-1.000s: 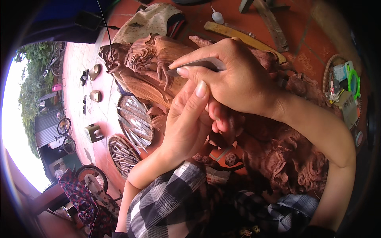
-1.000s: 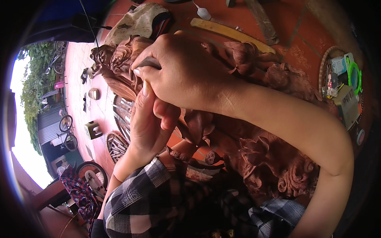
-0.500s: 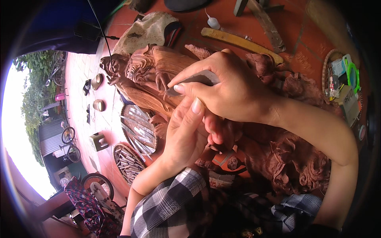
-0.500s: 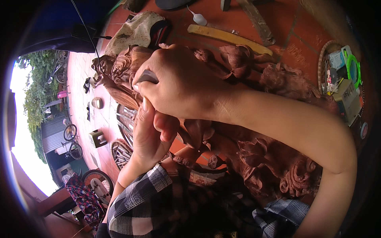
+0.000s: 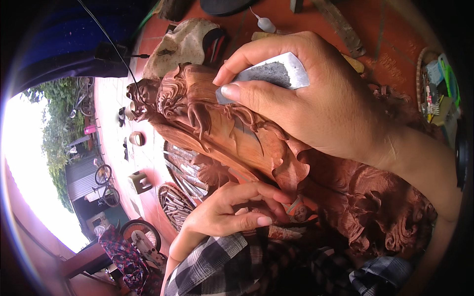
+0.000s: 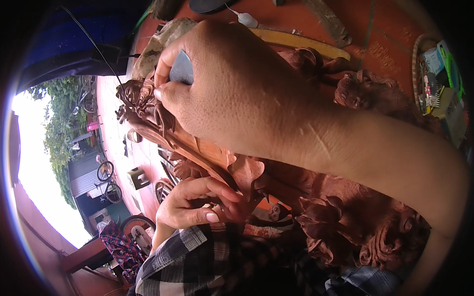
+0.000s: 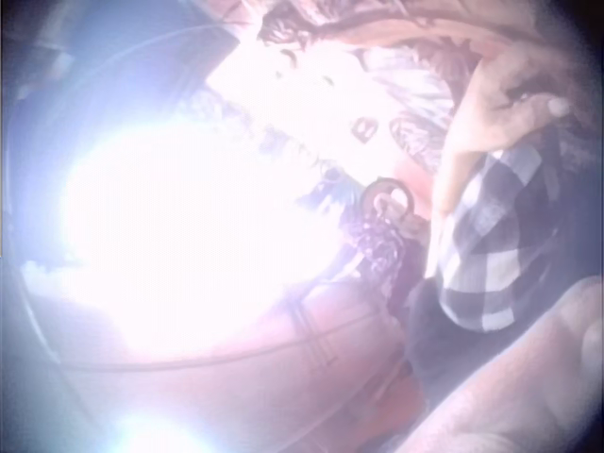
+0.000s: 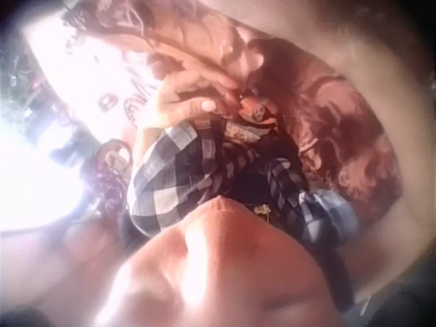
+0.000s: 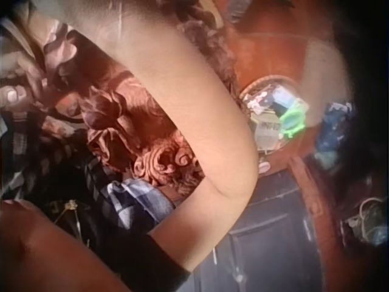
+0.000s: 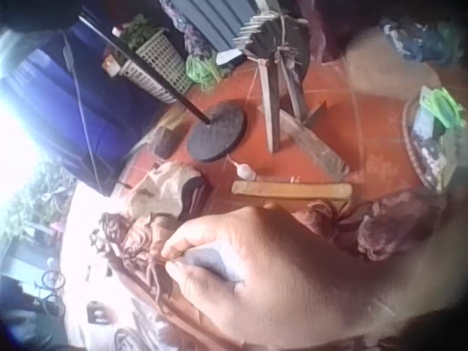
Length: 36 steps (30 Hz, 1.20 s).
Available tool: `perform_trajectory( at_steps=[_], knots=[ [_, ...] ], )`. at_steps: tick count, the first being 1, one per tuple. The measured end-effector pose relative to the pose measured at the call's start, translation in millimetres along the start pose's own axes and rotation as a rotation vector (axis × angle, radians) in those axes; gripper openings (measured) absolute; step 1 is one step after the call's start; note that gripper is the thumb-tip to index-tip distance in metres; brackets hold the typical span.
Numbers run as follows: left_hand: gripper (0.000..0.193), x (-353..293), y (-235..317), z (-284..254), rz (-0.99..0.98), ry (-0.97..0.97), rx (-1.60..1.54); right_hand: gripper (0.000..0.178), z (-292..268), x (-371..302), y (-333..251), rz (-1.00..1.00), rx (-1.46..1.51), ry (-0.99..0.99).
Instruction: The person is carving a wooden sculpture using a chisel. They are refining the details of the carving, focusing on the intricate patterns and shapes.
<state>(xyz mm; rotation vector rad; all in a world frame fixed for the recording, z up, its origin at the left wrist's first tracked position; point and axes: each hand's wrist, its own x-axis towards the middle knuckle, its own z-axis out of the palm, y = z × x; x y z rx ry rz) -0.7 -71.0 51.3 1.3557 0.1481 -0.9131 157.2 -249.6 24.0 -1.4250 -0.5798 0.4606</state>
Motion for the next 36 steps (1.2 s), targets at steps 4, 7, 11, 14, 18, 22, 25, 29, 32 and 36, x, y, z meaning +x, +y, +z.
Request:
perform_trajectory(
  at_steps=[4,7,11,14,18,22,25,29,32,36],
  knots=[
    [0.043,5.2,-2.0,12.0,-0.014,0.139,-0.198,0.013,9.1,-3.3,18.1,-0.172,-0.008,0.029],
    [0.043,7.0,-2.2,6.3,-0.006,0.134,-0.155,0.015,17.4,7.7,40.4,-0.224,0.398,0.050],
    [0.041,-7.0,-9.4,-0.7,0.038,0.194,-0.179,0.019,15.1,28.9,-10.7,-0.294,0.088,0.102],
    [0.039,10.4,-5.4,-0.5,0.085,0.070,-0.131,0.023,4.3,48.6,-77.6,-0.245,-0.172,0.169],
    [0.033,12.6,-4.3,-0.1,0.115,0.049,-0.009,0.025,9.6,57.1,-113.4,-0.149,0.100,0.240],
    [0.033,-5.1,-14.5,-20.1,0.183,0.096,-0.003,0.015,80.3,45.1,-78.6,-0.412,0.545,0.570],
    [0.032,-15.3,-21.2,-20.2,0.146,0.203,-0.071,0.022,95.0,-22.4,-51.5,-0.195,0.432,0.734],
    [0.031,-20.5,-18.7,-15.1,0.087,0.219,-0.085,0.022,101.0,-61.3,-12.2,-0.064,0.394,0.899],
    [0.033,-26.2,-18.9,-3.8,0.047,0.376,-0.150,0.021,102.5,-66.0,-1.6,-0.004,0.418,0.809],
    [0.033,-21.4,-21.7,4.1,0.069,0.482,-0.140,0.021,102.6,-60.1,7.4,0.000,0.374,0.792]
  ],
)
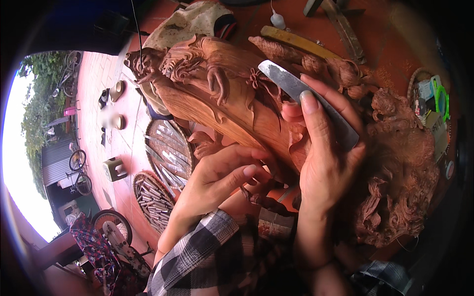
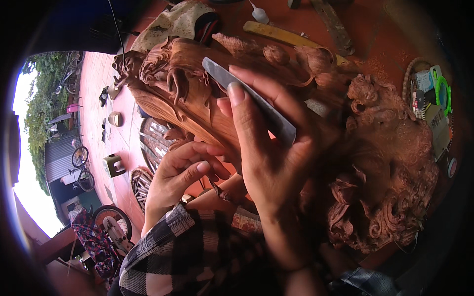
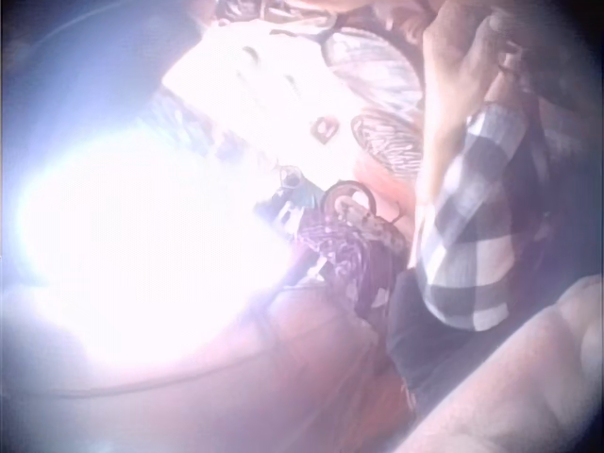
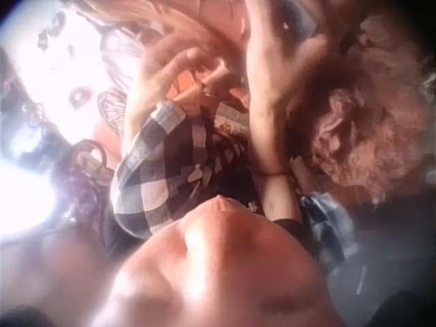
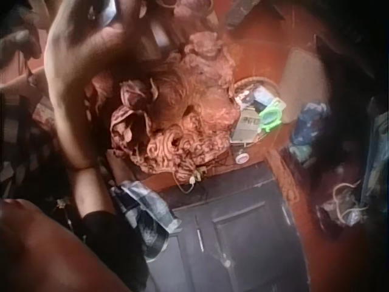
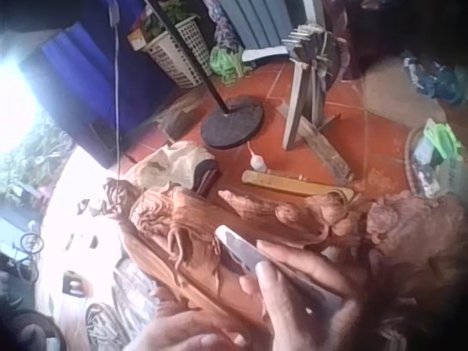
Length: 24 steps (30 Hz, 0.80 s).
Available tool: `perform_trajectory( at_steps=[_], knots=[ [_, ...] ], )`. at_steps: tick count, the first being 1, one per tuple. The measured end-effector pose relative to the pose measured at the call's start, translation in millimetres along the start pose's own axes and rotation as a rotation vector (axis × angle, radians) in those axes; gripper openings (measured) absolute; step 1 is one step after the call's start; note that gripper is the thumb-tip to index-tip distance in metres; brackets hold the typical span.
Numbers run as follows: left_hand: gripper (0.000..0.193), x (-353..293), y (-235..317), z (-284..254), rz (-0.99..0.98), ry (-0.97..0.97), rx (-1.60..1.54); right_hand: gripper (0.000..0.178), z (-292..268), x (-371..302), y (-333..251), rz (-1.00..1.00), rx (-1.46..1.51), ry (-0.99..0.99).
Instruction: The person is carving a wooden sculpture using a chisel. They are refining the details of the carving, focusing on the intricate patterns and shapes.
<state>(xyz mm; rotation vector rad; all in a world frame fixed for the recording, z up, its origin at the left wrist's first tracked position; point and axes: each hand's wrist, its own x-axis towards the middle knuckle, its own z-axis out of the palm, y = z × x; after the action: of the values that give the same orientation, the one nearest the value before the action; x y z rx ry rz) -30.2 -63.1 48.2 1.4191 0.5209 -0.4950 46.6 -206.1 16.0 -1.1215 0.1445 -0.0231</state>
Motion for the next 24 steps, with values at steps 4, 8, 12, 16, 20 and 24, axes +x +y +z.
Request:
perform_trajectory(
  at_steps=[4,8,12,16,20,24],
  knots=[
    [0.031,5.2,-0.9,-3.1,0.082,-0.082,0.008,0.021,2.0,4.8,8.0,-0.068,0.019,-0.085],
    [0.031,6.4,1.2,9.4,0.081,0.018,0.067,0.018,15.5,10.0,21.3,-0.124,-0.068,-0.132],
    [0.028,7.7,-0.9,8.9,0.094,-0.012,0.045,0.018,25.6,9.2,20.5,-0.124,-0.157,-0.157],
    [0.027,7.5,-1.3,7.5,0.084,-0.001,0.086,0.020,27.4,0.3,31.7,-0.192,-0.234,-0.186],
    [0.033,6.0,-1.9,2.6,0.067,0.021,0.085,0.018,13.4,-13.2,18.0,-0.235,-0.240,-0.170],
    [0.040,6.8,4.6,9.2,0.100,0.063,-0.008,0.019,5.4,-12.8,13.6,-0.136,-0.124,-0.107]
  ],
)
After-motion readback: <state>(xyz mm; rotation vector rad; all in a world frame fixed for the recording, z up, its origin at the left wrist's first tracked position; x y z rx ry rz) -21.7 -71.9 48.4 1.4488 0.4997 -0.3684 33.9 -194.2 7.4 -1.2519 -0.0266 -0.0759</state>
